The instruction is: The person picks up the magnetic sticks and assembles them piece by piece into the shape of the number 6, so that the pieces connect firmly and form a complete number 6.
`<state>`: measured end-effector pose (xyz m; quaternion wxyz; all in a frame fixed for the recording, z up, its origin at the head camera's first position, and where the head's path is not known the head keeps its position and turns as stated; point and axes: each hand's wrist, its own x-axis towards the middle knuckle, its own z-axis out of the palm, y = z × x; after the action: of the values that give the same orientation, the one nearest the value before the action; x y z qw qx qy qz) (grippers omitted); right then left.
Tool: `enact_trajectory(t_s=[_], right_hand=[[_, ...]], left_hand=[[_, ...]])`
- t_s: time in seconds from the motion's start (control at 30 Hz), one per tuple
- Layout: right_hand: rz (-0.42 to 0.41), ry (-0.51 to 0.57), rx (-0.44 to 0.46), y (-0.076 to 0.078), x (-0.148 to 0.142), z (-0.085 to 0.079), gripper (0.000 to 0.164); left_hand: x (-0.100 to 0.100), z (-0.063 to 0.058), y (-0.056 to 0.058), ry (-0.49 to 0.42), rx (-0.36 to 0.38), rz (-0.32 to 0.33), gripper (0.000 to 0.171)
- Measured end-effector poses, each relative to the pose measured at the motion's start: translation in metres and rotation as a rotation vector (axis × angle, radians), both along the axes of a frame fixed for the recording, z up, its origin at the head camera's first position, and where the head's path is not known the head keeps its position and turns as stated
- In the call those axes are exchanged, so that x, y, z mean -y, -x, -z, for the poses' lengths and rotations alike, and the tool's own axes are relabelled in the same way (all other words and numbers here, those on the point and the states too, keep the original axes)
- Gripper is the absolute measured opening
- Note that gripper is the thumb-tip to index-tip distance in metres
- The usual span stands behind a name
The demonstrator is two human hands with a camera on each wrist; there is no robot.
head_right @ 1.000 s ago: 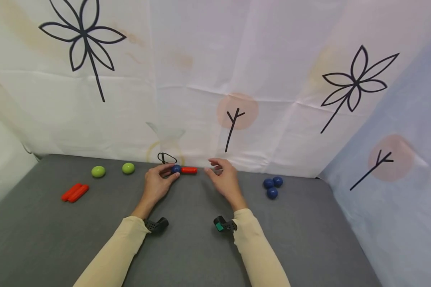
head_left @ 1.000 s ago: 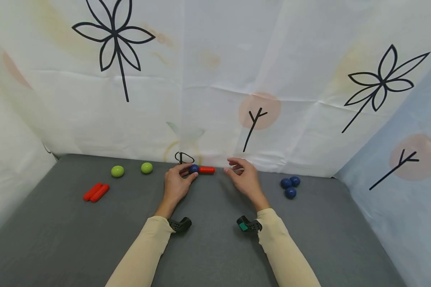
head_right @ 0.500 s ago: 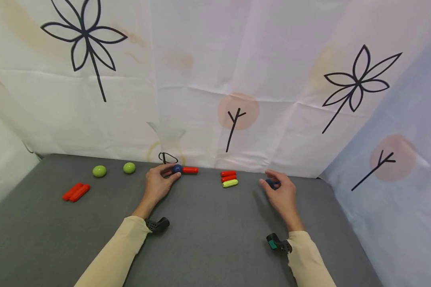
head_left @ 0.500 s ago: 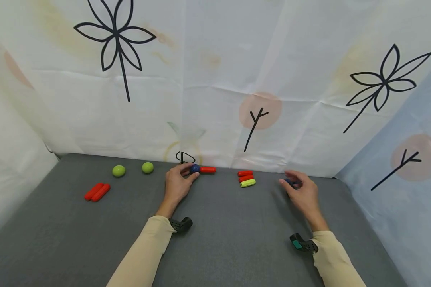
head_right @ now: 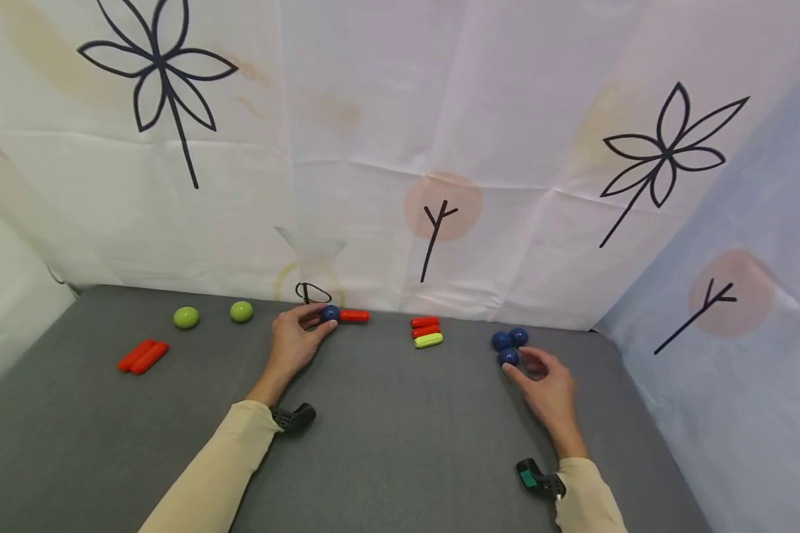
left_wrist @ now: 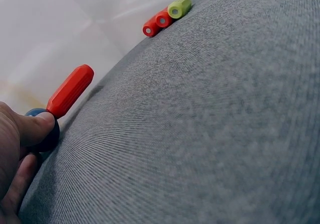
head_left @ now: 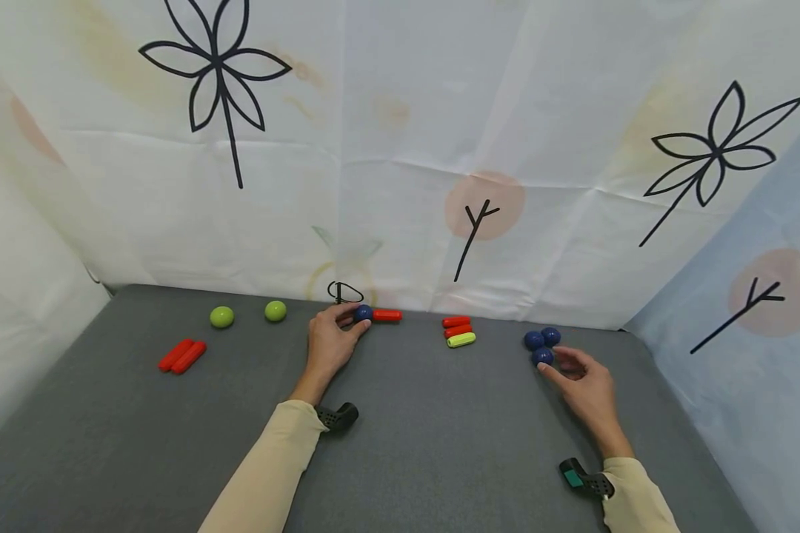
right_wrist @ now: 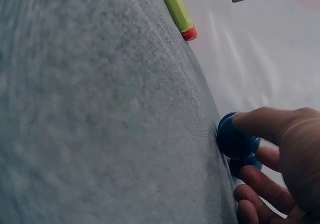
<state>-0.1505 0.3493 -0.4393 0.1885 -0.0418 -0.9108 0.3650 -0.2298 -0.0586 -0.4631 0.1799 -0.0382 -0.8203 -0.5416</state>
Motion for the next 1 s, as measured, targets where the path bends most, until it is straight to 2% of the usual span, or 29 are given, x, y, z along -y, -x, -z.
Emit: enact_trajectory(t_s=[0.23, 0.47, 0.63, 0.83, 1.0], right_hand=[[-0.038, -0.007, 0.006, 0.002, -0.004, 0.005, 0.037], [-0.023, -0.022, 0.053, 0.004, -0.002, 0.005, 0.046], [-0.019, -0.036, 0.047, 0.005, 0.000, 0.004, 0.042], [-0.001, -0.021, 0.026, 0.004, 0.004, 0.000, 0.038], [-0.001, -0.002, 0.013, 0.005, 0.016, -0.010, 0.039]], left_hand=[[0.000, 0.000, 0.000, 0.000, 0.010, 0.002, 0.036], [0.000, -0.001, 0.000, 0.007, 0.013, -0.008, 0.037], [0.001, -0.001, 0.000, 0.006, 0.026, -0.009, 0.037], [0.000, -0.001, 0.000, -0.001, 0.031, -0.004, 0.037], [0.000, 0.000, 0.001, -0.003, 0.034, -0.009, 0.037]])
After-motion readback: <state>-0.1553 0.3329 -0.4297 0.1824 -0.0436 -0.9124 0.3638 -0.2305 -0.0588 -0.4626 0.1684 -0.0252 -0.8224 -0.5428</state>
